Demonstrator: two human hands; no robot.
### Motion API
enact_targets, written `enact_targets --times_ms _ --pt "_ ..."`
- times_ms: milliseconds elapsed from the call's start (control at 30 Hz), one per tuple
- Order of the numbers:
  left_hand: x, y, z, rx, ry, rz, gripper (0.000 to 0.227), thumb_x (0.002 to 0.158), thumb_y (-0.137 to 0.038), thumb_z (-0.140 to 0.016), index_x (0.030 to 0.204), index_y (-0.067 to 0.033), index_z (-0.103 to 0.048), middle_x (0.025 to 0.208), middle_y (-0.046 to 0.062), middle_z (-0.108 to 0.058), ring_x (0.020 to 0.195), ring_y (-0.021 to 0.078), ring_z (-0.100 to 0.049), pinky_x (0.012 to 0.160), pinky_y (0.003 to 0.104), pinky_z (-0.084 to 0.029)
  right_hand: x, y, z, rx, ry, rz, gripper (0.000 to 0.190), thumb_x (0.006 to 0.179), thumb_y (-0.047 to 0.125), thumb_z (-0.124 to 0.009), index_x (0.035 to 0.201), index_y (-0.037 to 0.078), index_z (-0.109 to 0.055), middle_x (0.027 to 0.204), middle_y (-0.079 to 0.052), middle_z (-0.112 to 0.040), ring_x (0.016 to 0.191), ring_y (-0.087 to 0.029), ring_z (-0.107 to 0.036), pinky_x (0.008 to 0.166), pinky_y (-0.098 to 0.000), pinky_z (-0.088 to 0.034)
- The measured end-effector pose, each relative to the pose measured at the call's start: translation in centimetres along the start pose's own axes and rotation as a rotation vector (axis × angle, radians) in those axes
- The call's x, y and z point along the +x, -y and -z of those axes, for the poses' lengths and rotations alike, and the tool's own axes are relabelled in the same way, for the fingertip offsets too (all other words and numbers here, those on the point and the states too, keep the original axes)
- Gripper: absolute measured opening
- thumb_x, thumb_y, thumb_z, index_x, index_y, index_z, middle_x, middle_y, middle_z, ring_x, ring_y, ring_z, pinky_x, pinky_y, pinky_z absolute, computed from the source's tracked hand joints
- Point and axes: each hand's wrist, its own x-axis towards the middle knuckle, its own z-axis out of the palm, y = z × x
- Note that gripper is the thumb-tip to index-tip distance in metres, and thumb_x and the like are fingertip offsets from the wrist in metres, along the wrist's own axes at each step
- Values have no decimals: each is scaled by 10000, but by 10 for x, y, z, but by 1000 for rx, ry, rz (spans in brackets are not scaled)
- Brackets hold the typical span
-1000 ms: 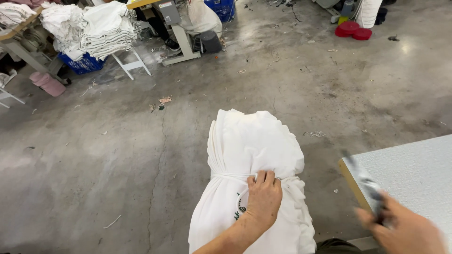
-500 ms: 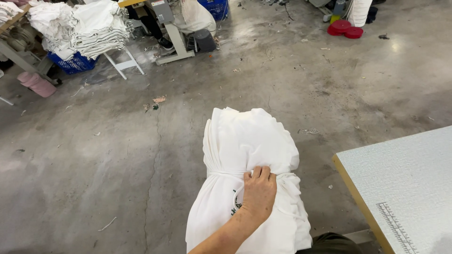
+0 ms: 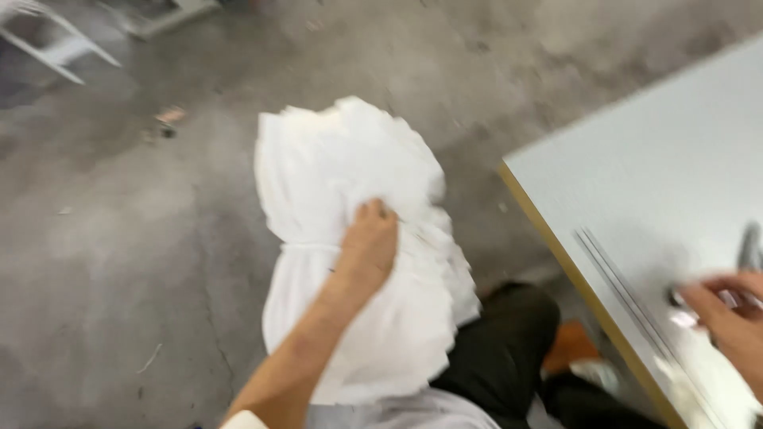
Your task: Untying a bundle of white fabric items by cutting and removing the binding cord
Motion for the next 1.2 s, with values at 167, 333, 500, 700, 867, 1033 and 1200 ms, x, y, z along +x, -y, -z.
enact_targets --times_ms 167,333,500,700,867,1033,1200 --pt "-8 -1 42 -58 170 -38 141 821 -68 -648 957 -43 -674 973 134 -553 956 345 -626 675 435 -605 -35 184 -105 50 275 286 154 958 6 -653 1054 56 -763 925 -146 -687 840 -294 -717 712 -383 -585" --pt "-9 3 57 -134 283 -7 206 837 -107 -644 1040 -80 -629 1013 89 -512 1058 316 -606 765 449 -606 -11 185 -230 154 469 643 197 952 20 -615 1095 116 -712 1005 -144 -644 911 -432 -688 788 -488 -576" --pt "-9 13 50 -268 234 -11 291 831 -46 -647 1121 -57 -626 1008 115 -545 1023 370 -633 823 451 -586 12 162 -299 -4 558 569 225 891 74 -732 1086 136 -638 1174 -100 -580 974 -492 -682 822 -554 -585" --pt "-11 8 48 -286 188 -5 227 850 -84 -699 1069 -74 -645 999 92 -548 1020 337 -634 862 415 -564 16 161 -287 158 650 619 122 919 65 -704 1029 117 -696 920 -103 -697 933 -401 -728 802 -455 -582" --pt "-11 -2 55 -241 151 26 230 826 -163 -733 1045 -114 -681 985 67 -539 1031 300 -613 836 423 -574 14 169 -279 253 684 431 123 933 99 -651 993 95 -758 777 -119 -696 793 -261 -661 686 -391 -568" --pt "-19 -8 46 -188 33 40 204 793 -149 -726 997 -153 -710 963 19 -544 1031 224 -605 783 377 -590 8 180 -267 414 736 253 140 921 75 -655 974 91 -783 691 -48 -632 744 -86 -545 623 -306 -532" --pt "-21 -11 39 -213 -173 35 471 774 -110 -724 1237 -169 -664 907 22 -623 958 207 -621 832 320 -545 9 174 -277 501 669 162 114 939 92 -674 949 89 -788 733 -26 -650 699 -69 -547 571 -229 -492"
